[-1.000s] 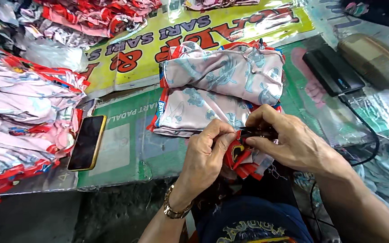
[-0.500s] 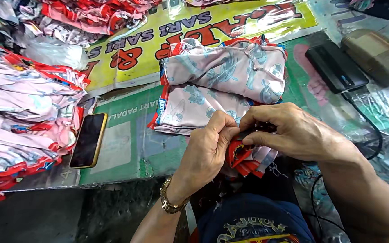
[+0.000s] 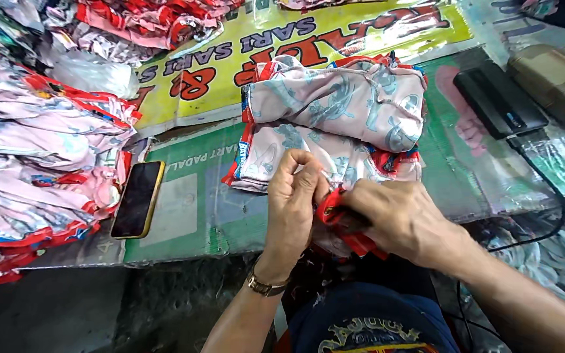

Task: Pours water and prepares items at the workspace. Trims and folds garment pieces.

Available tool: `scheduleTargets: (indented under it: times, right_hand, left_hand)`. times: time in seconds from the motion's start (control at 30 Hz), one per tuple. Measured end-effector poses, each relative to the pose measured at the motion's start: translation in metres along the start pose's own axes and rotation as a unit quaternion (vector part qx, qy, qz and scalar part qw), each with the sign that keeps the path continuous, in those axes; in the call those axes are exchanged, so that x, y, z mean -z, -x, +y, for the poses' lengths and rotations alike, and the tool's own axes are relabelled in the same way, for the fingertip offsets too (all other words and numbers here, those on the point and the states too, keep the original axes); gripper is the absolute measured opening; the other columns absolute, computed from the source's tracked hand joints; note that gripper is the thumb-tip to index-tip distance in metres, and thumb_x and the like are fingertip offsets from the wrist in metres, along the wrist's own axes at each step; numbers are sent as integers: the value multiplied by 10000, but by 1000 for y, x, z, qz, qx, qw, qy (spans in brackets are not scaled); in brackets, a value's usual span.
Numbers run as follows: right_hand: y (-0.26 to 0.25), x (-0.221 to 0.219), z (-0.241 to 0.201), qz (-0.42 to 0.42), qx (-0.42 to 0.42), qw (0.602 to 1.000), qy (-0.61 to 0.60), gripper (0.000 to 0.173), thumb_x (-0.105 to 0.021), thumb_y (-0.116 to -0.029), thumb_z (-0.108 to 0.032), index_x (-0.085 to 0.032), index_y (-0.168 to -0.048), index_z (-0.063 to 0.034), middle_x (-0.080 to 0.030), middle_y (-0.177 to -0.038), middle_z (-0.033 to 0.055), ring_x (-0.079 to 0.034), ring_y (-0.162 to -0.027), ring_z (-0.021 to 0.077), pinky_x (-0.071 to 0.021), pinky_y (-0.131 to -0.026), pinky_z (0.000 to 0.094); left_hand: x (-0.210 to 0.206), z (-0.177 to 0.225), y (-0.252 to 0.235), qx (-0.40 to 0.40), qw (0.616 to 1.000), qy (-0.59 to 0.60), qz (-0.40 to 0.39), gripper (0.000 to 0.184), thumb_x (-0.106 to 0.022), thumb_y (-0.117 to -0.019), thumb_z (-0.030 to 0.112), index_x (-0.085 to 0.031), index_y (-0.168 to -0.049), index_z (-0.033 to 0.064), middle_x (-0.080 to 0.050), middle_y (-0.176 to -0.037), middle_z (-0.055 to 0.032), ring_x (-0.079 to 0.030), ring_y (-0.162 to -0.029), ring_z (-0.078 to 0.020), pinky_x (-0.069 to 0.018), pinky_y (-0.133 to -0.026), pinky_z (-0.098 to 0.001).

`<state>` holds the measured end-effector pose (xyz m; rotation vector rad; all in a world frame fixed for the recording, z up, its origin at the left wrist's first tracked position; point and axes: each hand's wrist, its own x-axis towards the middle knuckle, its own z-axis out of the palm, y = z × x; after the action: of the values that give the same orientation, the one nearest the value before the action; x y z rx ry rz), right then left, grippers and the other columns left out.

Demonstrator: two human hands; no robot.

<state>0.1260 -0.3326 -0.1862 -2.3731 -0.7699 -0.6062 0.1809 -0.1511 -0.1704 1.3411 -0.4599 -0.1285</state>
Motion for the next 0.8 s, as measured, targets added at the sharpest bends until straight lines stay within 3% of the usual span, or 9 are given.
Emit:
scheduleTargets:
  times: [0.13, 0.27, 0.33, 0.43, 0.47, 0.57, 0.63, 0.7, 0.8]
  right_hand:
    - [6, 0, -21, -63, 82, 995, 11, 139, -512, -994, -94, -621, -908, -91, -571, -732, 71, -546, -570, 229, -375, -460, 357]
    - [-25, 48, 3, -69, 88, 989, -99, 110, -587, -971, -153, -683, -928, -121, -645, -769, -27, -619, -659, 69, -503, -542, 252]
    - [-50, 88, 31, -2, 33, 999, -19, 126, -593, -988, -151, -685, -941, -79, -651, -788, -6, -600, -681, 40, -510, -587, 218]
    - [-81, 119, 65, 94, -190, 955, 208, 310, -531, -1043, -249, -679, -1132, 8, -698, -1009, 266, -679, -912, 451, -469, -745, 663]
    - [-84, 120, 68, 98, -225, 945, 217, 339, -523, -1043, -270, -663, -1181, 6, -692, -1065, 280, -667, -979, 490, -448, -796, 710]
    - [-69, 92, 46, 35, -152, 983, 97, 206, -626, -982, -206, -651, -1057, -16, -680, -870, 149, -675, -767, 306, -537, -651, 539]
    - [-47, 51, 29, -43, -87, 995, 0, 270, -763, -881, -351, -679, -956, -106, -654, -778, 14, -641, -661, 163, -550, -565, 407]
    - [-28, 13, 21, -115, -72, 990, 31, 366, -776, -839, -465, -656, -969, -146, -628, -804, -1, -624, -626, 168, -514, -508, 400]
    - [-12, -10, 29, -77, -108, 991, 1, 96, -733, -866, -163, -672, -917, -108, -640, -793, 29, -633, -627, 191, -512, -515, 409]
  left_hand:
    - [7, -1, 5, -39, 999, 19, 31, 176, -421, -1104, 185, -567, -1020, 134, -582, -746, 11, -608, -654, -100, -563, -657, -263]
    - [15, -4, 8, -118, 988, -78, 55, 154, -410, -1110, 202, -557, -1096, 158, -686, -966, 14, -703, -859, -133, -619, -774, -315]
    - [14, 0, 8, -160, 974, -153, 49, 131, -442, -1102, 187, -559, -1135, 138, -671, -1030, 21, -681, -925, -104, -597, -819, -295]
    - [17, 6, 6, -202, 916, -345, 10, 180, -502, -1063, 130, -611, -1156, 20, -676, -1124, -62, -653, -1002, -109, -561, -868, -283]
    - [19, 6, 1, -205, 888, -412, -20, 224, -522, -1054, 145, -653, -1180, 14, -684, -1178, -89, -649, -1081, -151, -543, -937, -335]
    - [30, -5, -21, -159, 799, -560, -151, 328, -487, -1072, 238, -665, -1281, 58, -655, -1349, -120, -574, -1325, -300, -442, -1121, -501]
    - [40, -19, -42, -146, 776, -574, -218, 322, -493, -1060, 253, -674, -1245, 61, -675, -1274, -121, -615, -1238, -306, -478, -1060, -522]
    - [44, -20, -65, -121, 770, -575, -249, 288, -545, -1046, 230, -677, -1241, 64, -684, -1222, -124, -635, -1187, -307, -496, -1028, -527]
    - [49, -19, -85, -95, 791, -546, -260, 294, -578, -1036, 241, -678, -1251, 66, -692, -1224, -127, -649, -1181, -276, -498, -1037, -504]
